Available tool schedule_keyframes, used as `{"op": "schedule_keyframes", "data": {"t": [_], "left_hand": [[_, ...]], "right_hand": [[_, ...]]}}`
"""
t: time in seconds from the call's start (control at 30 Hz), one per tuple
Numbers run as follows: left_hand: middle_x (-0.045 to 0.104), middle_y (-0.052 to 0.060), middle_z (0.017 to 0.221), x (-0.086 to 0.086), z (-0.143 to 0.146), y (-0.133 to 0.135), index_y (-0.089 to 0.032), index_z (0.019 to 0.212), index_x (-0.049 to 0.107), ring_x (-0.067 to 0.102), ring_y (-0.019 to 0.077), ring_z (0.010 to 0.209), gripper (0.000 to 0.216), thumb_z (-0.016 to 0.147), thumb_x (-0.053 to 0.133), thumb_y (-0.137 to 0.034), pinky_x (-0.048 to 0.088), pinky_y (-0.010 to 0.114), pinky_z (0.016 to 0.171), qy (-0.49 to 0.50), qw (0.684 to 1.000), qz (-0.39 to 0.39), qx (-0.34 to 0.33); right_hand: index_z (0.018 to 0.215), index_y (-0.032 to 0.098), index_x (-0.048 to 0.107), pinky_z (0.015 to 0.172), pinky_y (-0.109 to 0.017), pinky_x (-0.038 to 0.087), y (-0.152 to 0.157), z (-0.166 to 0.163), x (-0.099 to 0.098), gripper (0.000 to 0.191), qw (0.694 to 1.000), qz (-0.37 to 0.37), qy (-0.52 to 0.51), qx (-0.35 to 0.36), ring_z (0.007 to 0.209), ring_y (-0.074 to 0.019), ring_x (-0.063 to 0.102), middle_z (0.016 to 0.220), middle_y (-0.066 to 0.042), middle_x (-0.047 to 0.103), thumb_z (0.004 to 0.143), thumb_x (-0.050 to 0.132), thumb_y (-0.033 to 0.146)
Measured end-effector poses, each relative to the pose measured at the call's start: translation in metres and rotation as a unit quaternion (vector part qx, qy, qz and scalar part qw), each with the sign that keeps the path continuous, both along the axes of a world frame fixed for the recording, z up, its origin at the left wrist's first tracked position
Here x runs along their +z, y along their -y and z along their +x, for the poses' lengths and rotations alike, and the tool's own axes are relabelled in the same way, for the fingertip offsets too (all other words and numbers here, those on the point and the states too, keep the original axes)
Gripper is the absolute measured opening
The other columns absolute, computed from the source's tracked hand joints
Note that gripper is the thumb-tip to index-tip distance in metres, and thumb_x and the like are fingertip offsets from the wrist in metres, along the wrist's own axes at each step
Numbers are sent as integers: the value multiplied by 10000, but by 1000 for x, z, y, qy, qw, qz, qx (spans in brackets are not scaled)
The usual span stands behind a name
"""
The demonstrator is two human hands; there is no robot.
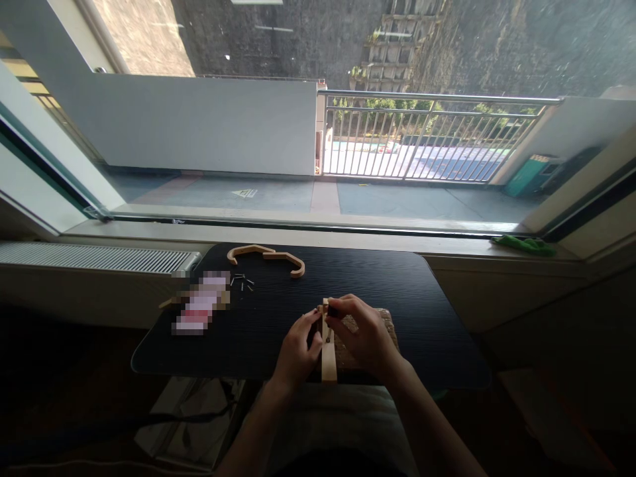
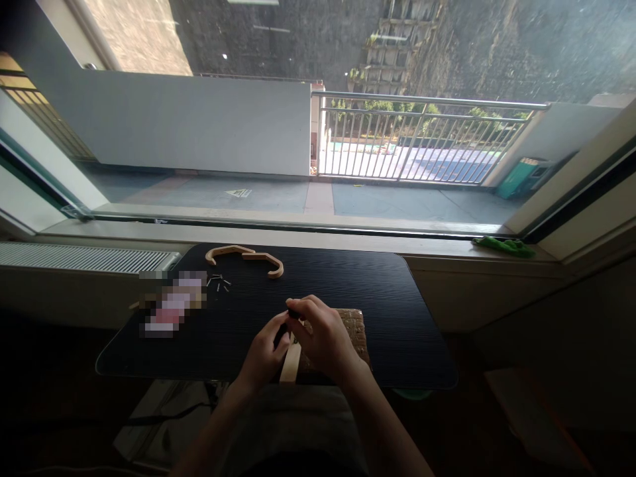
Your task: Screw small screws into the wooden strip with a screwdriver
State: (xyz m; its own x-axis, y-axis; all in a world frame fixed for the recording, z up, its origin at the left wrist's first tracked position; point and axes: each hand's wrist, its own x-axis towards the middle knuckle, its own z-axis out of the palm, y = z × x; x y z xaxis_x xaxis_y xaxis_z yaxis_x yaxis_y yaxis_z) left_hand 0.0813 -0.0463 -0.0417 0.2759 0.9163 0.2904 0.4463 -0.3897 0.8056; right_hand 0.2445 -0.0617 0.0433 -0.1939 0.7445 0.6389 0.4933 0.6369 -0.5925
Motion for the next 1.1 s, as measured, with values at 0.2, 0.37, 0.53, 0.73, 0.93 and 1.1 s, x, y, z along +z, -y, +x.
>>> {"op": "schedule_keyframes", "data": {"t": [0.2,0.37,0.53,0.73,0.93,1.1], "left_hand": [[638,91,1290,2,-1,0,-200,1231,606,594,261,1186,433,821,493,-125,458,452,1046,5,1000,1,-2],[642,93,1278,-2,-1,-1,-204,1228,607,580,258,1207,423,825,497,-139,450,446,1058,1,1000,1,7],[641,87,1281,-2,-1,0,-211,1222,610,579,250,1212,418,824,498,-141,446,435,1066,-1,1000,6,7],[636,93,1290,0,-1,0,-200,1246,595,577,251,1216,435,830,484,-137,451,443,1063,1,1000,3,1],[641,84,1282,-1,0,0,-215,1254,593,583,246,1207,444,829,496,-131,449,442,1065,7,1000,7,3],[640,88,1285,-1,0,0,-208,1235,600,585,251,1206,419,836,489,-146,450,443,1064,4,1000,3,2]], "right_hand": [[1077,223,593,594,-242,518,2,-6,2,169,999,32,31,4,693,-138,648,899,-45,645,913,585,186],[1036,221,604,524,-217,509,-3,1,1,156,999,9,18,-42,597,-117,630,825,-16,631,883,634,232],[1023,212,578,512,-216,530,-1,4,4,153,998,14,23,-53,578,-111,649,915,-43,686,875,619,204],[1155,216,527,598,-272,570,5,0,-3,320,998,-21,30,-44,657,-159,697,932,-58,732,847,559,137],[1197,232,518,639,-274,571,8,3,-1,343,997,-39,46,-39,750,-178,716,950,-48,731,865,566,160],[1182,241,514,659,-282,558,8,3,0,325,996,-36,72,-23,709,-162,698,992,-53,718,875,569,151]]}}
